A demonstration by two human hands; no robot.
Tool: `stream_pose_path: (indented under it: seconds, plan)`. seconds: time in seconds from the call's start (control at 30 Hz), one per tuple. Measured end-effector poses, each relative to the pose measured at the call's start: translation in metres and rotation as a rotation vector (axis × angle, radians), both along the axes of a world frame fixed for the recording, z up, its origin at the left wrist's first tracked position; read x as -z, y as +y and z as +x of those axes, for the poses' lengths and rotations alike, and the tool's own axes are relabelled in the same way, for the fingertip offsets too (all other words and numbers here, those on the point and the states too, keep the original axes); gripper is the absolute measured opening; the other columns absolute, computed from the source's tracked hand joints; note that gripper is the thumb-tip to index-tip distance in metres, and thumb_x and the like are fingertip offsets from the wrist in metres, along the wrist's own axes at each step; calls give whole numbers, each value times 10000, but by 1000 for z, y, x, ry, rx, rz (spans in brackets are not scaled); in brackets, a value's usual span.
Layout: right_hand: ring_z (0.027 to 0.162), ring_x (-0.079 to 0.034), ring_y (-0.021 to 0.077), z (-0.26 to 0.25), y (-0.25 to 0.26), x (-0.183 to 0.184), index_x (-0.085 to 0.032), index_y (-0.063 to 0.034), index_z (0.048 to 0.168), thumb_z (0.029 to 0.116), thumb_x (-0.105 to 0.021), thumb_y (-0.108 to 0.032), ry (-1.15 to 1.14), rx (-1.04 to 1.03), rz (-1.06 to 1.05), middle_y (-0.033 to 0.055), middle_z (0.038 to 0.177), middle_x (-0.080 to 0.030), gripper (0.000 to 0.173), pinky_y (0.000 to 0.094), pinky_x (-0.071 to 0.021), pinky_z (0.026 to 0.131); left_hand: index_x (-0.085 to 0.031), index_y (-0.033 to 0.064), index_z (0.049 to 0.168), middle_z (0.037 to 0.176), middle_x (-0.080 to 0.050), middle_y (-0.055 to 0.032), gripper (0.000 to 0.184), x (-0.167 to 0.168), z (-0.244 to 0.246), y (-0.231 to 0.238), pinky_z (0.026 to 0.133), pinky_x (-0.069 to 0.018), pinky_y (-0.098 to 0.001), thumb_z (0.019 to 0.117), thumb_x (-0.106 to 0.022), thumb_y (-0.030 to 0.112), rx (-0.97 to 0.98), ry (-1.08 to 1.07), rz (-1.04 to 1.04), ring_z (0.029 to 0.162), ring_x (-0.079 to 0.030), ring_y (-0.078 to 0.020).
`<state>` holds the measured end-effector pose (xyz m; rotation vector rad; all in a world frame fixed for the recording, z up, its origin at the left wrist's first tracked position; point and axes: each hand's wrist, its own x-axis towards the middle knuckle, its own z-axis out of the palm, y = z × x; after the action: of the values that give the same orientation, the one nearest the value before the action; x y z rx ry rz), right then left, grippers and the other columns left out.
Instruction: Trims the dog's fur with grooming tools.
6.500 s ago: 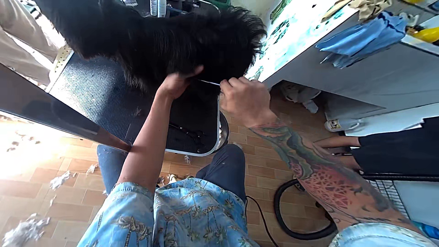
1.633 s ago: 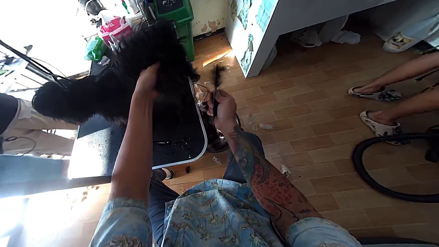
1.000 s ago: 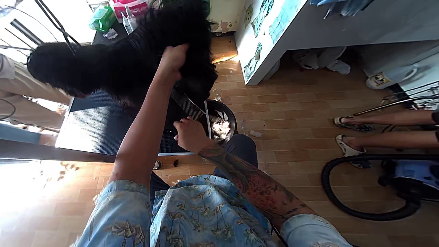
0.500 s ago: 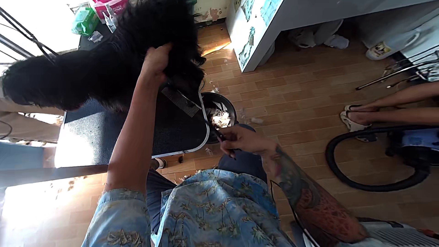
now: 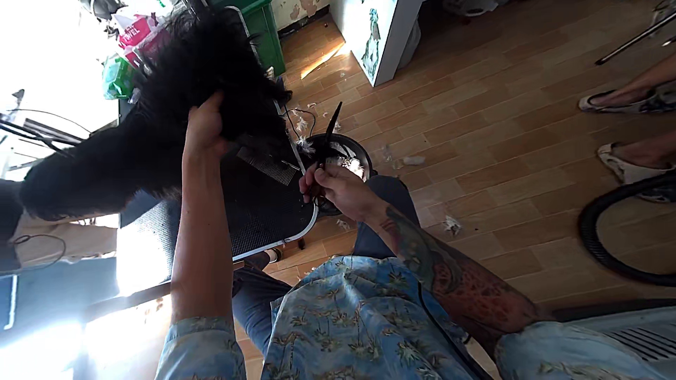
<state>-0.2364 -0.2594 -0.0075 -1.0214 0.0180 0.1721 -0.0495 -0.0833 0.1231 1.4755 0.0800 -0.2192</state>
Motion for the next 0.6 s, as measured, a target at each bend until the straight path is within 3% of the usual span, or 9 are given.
stream_pose_path:
  seconds: [0.1, 0.13, 0.17, 0.23, 0.27, 0.3, 0.4, 0.5, 0.6]
  plan:
    - [668, -630, 160, 11, 6, 1, -578, -57, 1091, 1132, -318, -234, 97, 150, 83, 89, 806, -652, 317, 312, -556, 654, -610, 58, 1173, 985, -725, -100, 233, 0, -4, -1, 782, -618, -439, 1061, -524, 243, -15, -31, 21, 897, -720, -216]
    - [676, -626, 160, 12, 6, -1, -570, -78, 1142, 1128, -345, -212, 120, 160, 118, 63, 802, -627, 262, 348, -576, 687, -609, 59, 1160, 973, -723, -97, 227, 1, -5, -1, 776, -617, -436, 1066, -514, 242, -20, -41, 26, 887, -719, -214]
    - [752, -636, 183, 11, 4, -2, -547, -95, 1222, 1094, -384, -118, 103, 126, 177, 59, 860, -614, 209, 419, -588, 789, -613, 55, 1151, 963, -722, -97, 229, 3, -5, -2, 765, -617, -437, 1065, -512, 241, -26, -48, 29, 877, -717, -213]
    - [985, -671, 249, 7, 4, -3, -459, -95, 1361, 923, -430, 112, 2, 28, 223, 109, 1074, -637, 485, 489, -563, 957, -617, 48, 1161, 975, -719, -101, 251, 6, -5, -1, 775, -615, -445, 1067, -512, 256, -23, -58, 30, 889, -713, -217]
    - [1054, -679, 276, 3, 7, -4, -431, -80, 1397, 860, -476, 165, -60, 4, 174, 135, 1142, -654, 592, 484, -565, 982, -617, 50, 1161, 976, -720, -98, 255, 7, -6, -1, 776, -616, -445, 1067, -511, 261, -20, -63, 33, 890, -714, -215]
    - [1074, -691, 293, -1, 12, -6, -417, -58, 1411, 850, -535, 180, -126, -1, 91, 148, 1160, -670, 621, 472, -582, 976, -623, 50, 1158, 975, -723, -96, 256, 8, -6, -1, 773, -617, -443, 1067, -513, 263, -22, -68, 34, 887, -716, -215]
    - [963, -733, 225, -11, 40, -5, -464, -18, 1376, 889, -669, 75, -229, 2, -148, 94, 1083, -709, 537, 395, -639, 881, -631, 50, 1141, 968, -722, -100, 247, 9, -7, -3, 771, -614, -441, 1065, -513, 253, -40, -78, 26, 878, -712, -216]
    - [892, -728, 117, -11, 59, -3, -542, -39, 1326, 902, -689, -36, -232, -65, -400, 50, 1062, -714, 448, 298, -632, 827, -617, 47, 1160, 986, -716, -109, 255, 9, -8, -5, 784, -609, -453, 1063, -514, 258, -55, -79, 36, 890, -708, -224]
    - [845, -726, 121, -2, 64, -1, -573, -63, 1263, 881, -690, -74, -151, -9, -531, 49, 1017, -724, 400, 320, -627, 787, -615, 44, 1154, 989, -715, -108, 235, 9, -10, -7, 805, -607, -454, 1064, -512, 235, -58, -99, 23, 911, -709, -222]
